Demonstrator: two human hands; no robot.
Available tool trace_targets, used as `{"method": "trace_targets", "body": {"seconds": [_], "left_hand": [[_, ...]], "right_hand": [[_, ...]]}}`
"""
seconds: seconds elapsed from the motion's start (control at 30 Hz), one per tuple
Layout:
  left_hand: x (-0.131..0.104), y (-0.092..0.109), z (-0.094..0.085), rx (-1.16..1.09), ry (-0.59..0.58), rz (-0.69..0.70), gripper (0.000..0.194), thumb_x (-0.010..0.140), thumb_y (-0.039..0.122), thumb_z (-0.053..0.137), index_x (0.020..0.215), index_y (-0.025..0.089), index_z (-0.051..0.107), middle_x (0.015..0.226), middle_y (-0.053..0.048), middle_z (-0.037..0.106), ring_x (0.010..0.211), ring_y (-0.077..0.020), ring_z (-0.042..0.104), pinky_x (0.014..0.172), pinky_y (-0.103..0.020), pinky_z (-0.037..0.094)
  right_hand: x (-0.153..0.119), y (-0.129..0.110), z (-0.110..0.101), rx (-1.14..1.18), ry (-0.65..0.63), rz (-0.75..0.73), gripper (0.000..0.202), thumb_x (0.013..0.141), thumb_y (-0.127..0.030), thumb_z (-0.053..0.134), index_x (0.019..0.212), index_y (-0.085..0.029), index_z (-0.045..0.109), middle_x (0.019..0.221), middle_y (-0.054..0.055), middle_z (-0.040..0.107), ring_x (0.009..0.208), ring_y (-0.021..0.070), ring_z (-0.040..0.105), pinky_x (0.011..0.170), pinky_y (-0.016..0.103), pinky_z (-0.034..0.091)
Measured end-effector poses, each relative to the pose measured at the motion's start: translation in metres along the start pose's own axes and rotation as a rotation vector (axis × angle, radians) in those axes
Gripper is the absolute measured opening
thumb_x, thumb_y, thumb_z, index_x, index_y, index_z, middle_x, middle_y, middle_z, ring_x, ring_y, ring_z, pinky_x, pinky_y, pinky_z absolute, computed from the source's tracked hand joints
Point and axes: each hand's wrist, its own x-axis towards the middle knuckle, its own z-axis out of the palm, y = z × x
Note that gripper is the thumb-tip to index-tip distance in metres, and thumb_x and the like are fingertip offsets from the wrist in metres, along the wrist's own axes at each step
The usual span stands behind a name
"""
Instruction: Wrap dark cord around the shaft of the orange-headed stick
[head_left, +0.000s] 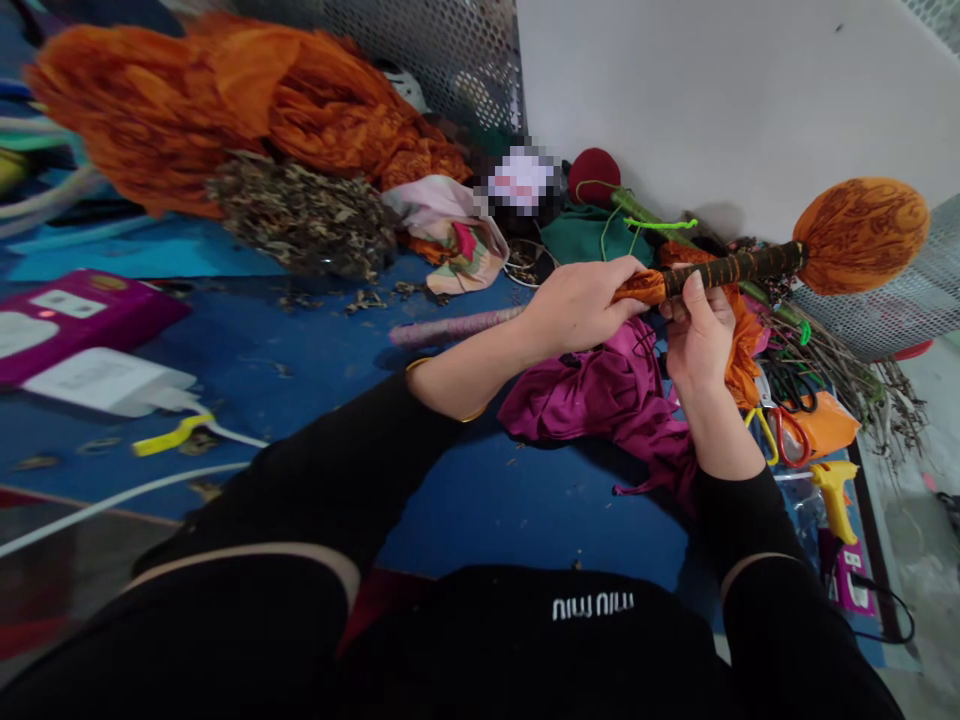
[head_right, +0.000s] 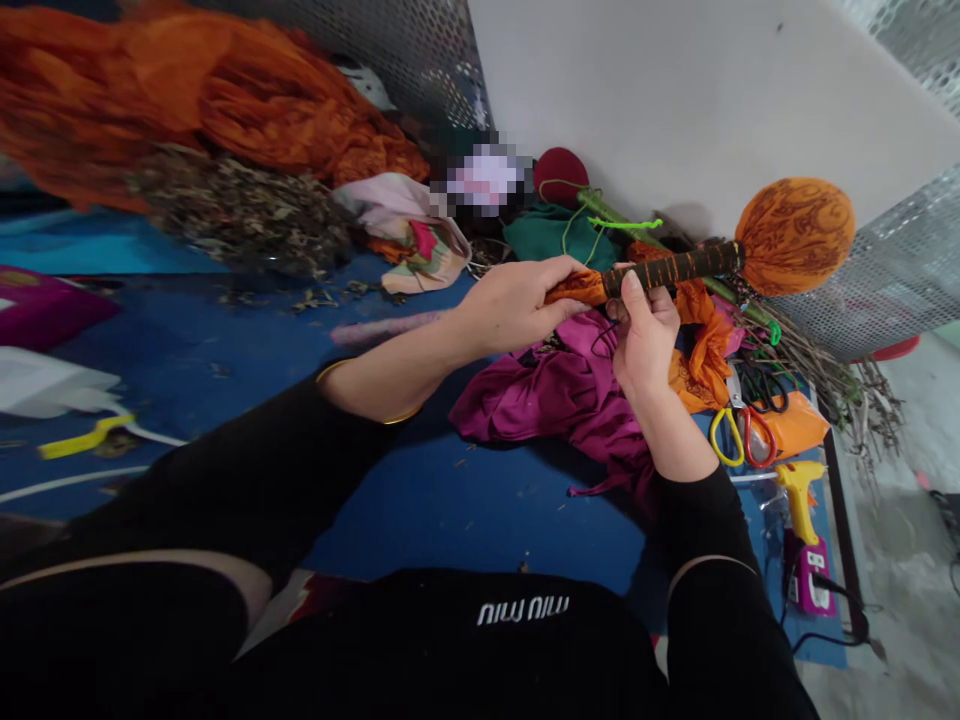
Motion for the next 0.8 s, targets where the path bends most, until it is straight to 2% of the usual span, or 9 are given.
{"method": "trace_targets", "body": {"seconds": [0.17,0.33,0.5,0.6,0.67,0.73,0.8], "left_hand": [[0.003,-0.005,0.006,-0.079,0.066,0.094,0.029,0.091,0.026,0.062,0.117,0.016,0.068,0.13,-0.015,0.074,0.12,-0.0299,0.07,0.106,-0.042,0.053],[0.003,-0.005,0.007,-0.243,0.059,0.113,0.041,0.09,0.023,0.063,0.13,0.018,0.067,0.121,-0.008,0.079,0.112,-0.0256,0.073,0.101,-0.039,0.055],[-0.001,-0.001,0.008,-0.149,0.142,0.079,0.038,0.091,0.022,0.064,0.127,0.021,0.072,0.129,-0.007,0.079,0.121,-0.0274,0.073,0.107,-0.04,0.055],[-0.002,0.001,0.008,-0.137,0.175,0.043,0.05,0.09,0.021,0.064,0.14,0.022,0.068,0.136,-0.007,0.077,0.126,-0.0288,0.072,0.11,-0.043,0.055],[-0.002,0.001,0.008,-0.187,0.191,0.038,0.058,0.089,0.021,0.064,0.148,0.022,0.063,0.14,-0.007,0.076,0.126,-0.0286,0.072,0.111,-0.044,0.055],[-0.001,0.0,0.008,-0.279,0.2,0.06,0.058,0.089,0.019,0.064,0.147,0.022,0.065,0.14,-0.006,0.076,0.126,-0.0269,0.072,0.114,-0.042,0.054],[0.001,-0.001,0.009,-0.373,0.198,0.076,0.052,0.089,0.018,0.063,0.141,0.02,0.07,0.138,-0.006,0.077,0.127,-0.0255,0.072,0.115,-0.039,0.053]], "right_hand": [[-0.001,-0.003,0.002,0.034,-0.008,0.012,0.037,0.081,-0.053,0.083,0.096,-0.022,0.071,0.085,-0.002,0.066,0.063,0.0079,0.05,0.058,0.027,0.047],[-0.004,-0.01,0.008,0.156,0.032,0.008,0.026,0.078,-0.042,0.085,0.089,-0.021,0.075,0.08,-0.005,0.066,0.059,0.0054,0.046,0.054,0.023,0.043],[-0.006,-0.013,0.014,0.217,0.035,0.07,0.027,0.071,-0.04,0.089,0.087,-0.021,0.076,0.074,-0.007,0.061,0.056,0.004,0.042,0.053,0.021,0.044],[-0.007,-0.013,0.016,0.219,0.019,0.083,0.024,0.082,-0.044,0.082,0.084,-0.024,0.07,0.06,-0.011,0.041,0.05,0.0052,0.032,0.056,0.021,0.046],[-0.007,-0.013,0.016,0.228,0.058,0.086,0.035,0.094,-0.047,0.07,0.071,-0.025,0.056,0.057,-0.012,0.026,0.048,0.0066,0.026,0.059,0.022,0.049],[-0.006,-0.013,0.015,0.263,0.119,0.123,0.041,0.103,-0.041,0.059,0.067,-0.025,0.047,0.058,-0.012,0.021,0.047,0.007,0.024,0.06,0.022,0.049],[-0.006,-0.014,0.015,0.309,0.154,0.173,0.034,0.105,-0.032,0.052,0.073,-0.024,0.053,0.058,-0.012,0.021,0.046,0.0069,0.023,0.059,0.021,0.048]]}}
